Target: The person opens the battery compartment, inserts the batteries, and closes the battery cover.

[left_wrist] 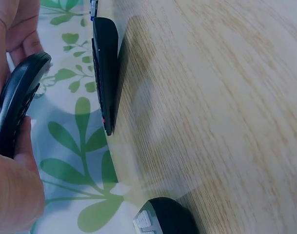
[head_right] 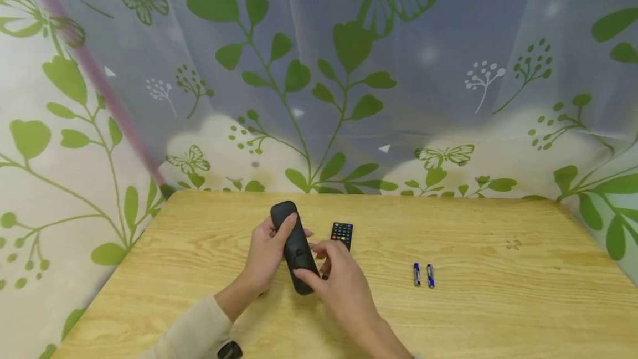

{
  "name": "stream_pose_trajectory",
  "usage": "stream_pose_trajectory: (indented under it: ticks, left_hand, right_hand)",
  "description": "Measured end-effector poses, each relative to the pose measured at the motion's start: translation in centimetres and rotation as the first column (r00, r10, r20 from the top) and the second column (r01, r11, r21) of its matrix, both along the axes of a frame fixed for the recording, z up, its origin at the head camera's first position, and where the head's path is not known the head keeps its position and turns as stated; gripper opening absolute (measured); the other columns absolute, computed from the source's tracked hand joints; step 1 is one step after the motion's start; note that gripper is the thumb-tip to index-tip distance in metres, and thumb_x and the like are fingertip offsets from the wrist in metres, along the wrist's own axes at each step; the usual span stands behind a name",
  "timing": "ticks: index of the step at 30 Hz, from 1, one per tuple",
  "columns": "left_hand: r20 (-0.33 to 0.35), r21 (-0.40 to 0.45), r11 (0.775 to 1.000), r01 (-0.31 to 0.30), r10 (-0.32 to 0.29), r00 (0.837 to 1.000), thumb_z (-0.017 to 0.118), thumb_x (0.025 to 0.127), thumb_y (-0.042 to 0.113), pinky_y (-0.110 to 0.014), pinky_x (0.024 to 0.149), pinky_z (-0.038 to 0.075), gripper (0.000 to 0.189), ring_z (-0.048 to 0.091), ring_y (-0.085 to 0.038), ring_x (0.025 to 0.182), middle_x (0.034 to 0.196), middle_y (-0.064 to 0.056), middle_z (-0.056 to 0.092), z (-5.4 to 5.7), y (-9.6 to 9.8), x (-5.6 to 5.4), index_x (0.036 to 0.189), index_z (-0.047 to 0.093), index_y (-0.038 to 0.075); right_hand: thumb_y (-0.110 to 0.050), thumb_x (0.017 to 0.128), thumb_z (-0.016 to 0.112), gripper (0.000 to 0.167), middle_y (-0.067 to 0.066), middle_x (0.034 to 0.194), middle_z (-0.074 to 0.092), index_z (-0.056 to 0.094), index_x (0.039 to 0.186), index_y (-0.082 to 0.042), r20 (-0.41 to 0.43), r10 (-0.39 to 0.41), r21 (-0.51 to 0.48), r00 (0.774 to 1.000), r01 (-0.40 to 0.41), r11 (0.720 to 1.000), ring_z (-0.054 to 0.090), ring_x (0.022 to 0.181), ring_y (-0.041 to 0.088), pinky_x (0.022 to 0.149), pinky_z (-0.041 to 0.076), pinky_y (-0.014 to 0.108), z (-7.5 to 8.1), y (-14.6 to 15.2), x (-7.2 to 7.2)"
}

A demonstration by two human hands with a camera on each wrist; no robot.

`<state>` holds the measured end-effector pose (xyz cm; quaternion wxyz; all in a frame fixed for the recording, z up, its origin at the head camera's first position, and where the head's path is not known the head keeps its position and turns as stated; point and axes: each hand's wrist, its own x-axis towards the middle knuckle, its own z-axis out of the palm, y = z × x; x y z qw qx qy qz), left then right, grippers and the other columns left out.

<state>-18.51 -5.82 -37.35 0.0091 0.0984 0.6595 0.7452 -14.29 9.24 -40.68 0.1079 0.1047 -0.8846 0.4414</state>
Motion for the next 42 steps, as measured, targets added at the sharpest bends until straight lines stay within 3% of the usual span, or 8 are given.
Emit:
stream_pose_trajectory:
  ticks: [6, 12, 15, 22, 31, 36, 42]
  left_hand:
    - [0.009, 0.037, 0.999, 0.007, -0.008, 1.0, 0.048, 0.102, 0.019, -0.038, 0.07, 0.058, 0.029, 0.062, -0.052, 0.084, 0.094, -0.029, 0.066, -0.3, 0.0, -0.2, 0.114, 0.052, -0.008]
    - [0.011, 0.06, 0.998, 0.01, -0.011, 1.0, 0.051, 0.101, 0.028, -0.039, 0.071, 0.058, 0.039, 0.067, -0.043, 0.081, 0.095, -0.024, 0.067, -2.2, 0.0, -1.3, 0.12, 0.049, -0.006]
    - [0.0, 0.077, 0.997, 0.021, -0.021, 1.0, 0.051, 0.101, 0.028, -0.04, 0.072, 0.057, 0.041, 0.067, -0.044, 0.082, 0.096, -0.024, 0.067, -2.3, -0.1, -1.3, 0.122, 0.048, -0.007]
    - [-0.008, 0.046, 0.998, 0.037, -0.036, 0.999, 0.053, 0.099, 0.032, -0.039, 0.074, 0.057, 0.043, 0.066, -0.044, 0.084, 0.096, -0.024, 0.067, -2.2, -0.1, -1.2, 0.12, 0.05, -0.005]
    - [0.015, 0.058, 0.997, 0.055, -0.056, 0.998, 0.052, 0.1, 0.031, -0.04, 0.075, 0.057, 0.042, 0.065, -0.045, 0.084, 0.097, -0.026, 0.065, -2.3, -0.2, -1.2, 0.119, 0.051, -0.007]
    - [0.017, 0.054, 0.997, 0.051, -0.052, 0.999, 0.053, 0.1, 0.031, -0.04, 0.074, 0.057, 0.043, 0.069, -0.037, 0.08, 0.096, -0.025, 0.066, -2.4, -0.4, -1.2, 0.12, 0.05, -0.007]
    - [0.025, 0.075, 0.997, 0.022, -0.024, 0.999, 0.053, 0.099, 0.033, -0.04, 0.074, 0.057, 0.044, 0.068, -0.039, 0.082, 0.097, -0.026, 0.066, -2.7, -0.6, -1.2, 0.122, 0.052, -0.005]
  right_hand:
    - [-0.047, 0.078, 0.074, 0.043, -0.004, 0.081, 0.06, 0.062, 0.099, -0.011, 0.18, -0.015, -0.089, 0.984, 0.031, 0.996, 0.056, 0.07, 0.008, 0.061, 0.051, 0.024, -0.1, 0.2, -0.4]
    - [-0.046, 0.078, 0.075, 0.039, -0.003, 0.079, 0.062, 0.065, 0.094, -0.012, 0.25, -0.002, -0.142, 0.968, 0.039, 0.989, 0.058, 0.07, 0.011, 0.06, 0.051, 0.025, -0.4, 0.2, -0.6]
    - [-0.045, 0.078, 0.076, 0.037, -0.002, 0.079, 0.061, 0.065, 0.092, -0.011, 0.279, 0.016, -0.182, 0.96, 0.037, 0.983, 0.057, 0.07, 0.014, 0.059, 0.051, 0.026, -0.5, 0.4, -0.8]
    - [-0.038, 0.079, 0.078, 0.041, 0.007, 0.077, 0.06, 0.062, 0.093, -0.003, 0.344, 0.141, -0.342, 0.928, -0.017, 0.94, 0.063, 0.068, 0.023, 0.059, 0.057, 0.033, -0.8, 0.8, -1.1]
    - [-0.032, 0.082, 0.077, 0.04, 0.009, 0.077, 0.058, 0.059, 0.095, 0.001, 0.394, 0.255, -0.446, 0.883, -0.059, 0.893, 0.065, 0.066, 0.025, 0.063, 0.059, 0.04, -0.6, 1.0, -1.4]
    - [-0.033, 0.081, 0.077, 0.039, 0.009, 0.076, 0.06, 0.06, 0.094, -0.001, 0.392, 0.226, -0.414, 0.892, -0.048, 0.909, 0.065, 0.065, 0.027, 0.062, 0.058, 0.038, -0.6, 0.8, -1.3]
    - [-0.043, 0.08, 0.076, 0.041, 0.003, 0.08, 0.06, 0.062, 0.096, -0.008, 0.315, 0.079, -0.257, 0.946, 0.005, 0.966, 0.06, 0.07, 0.018, 0.06, 0.054, 0.03, -0.8, 0.0, -0.8]
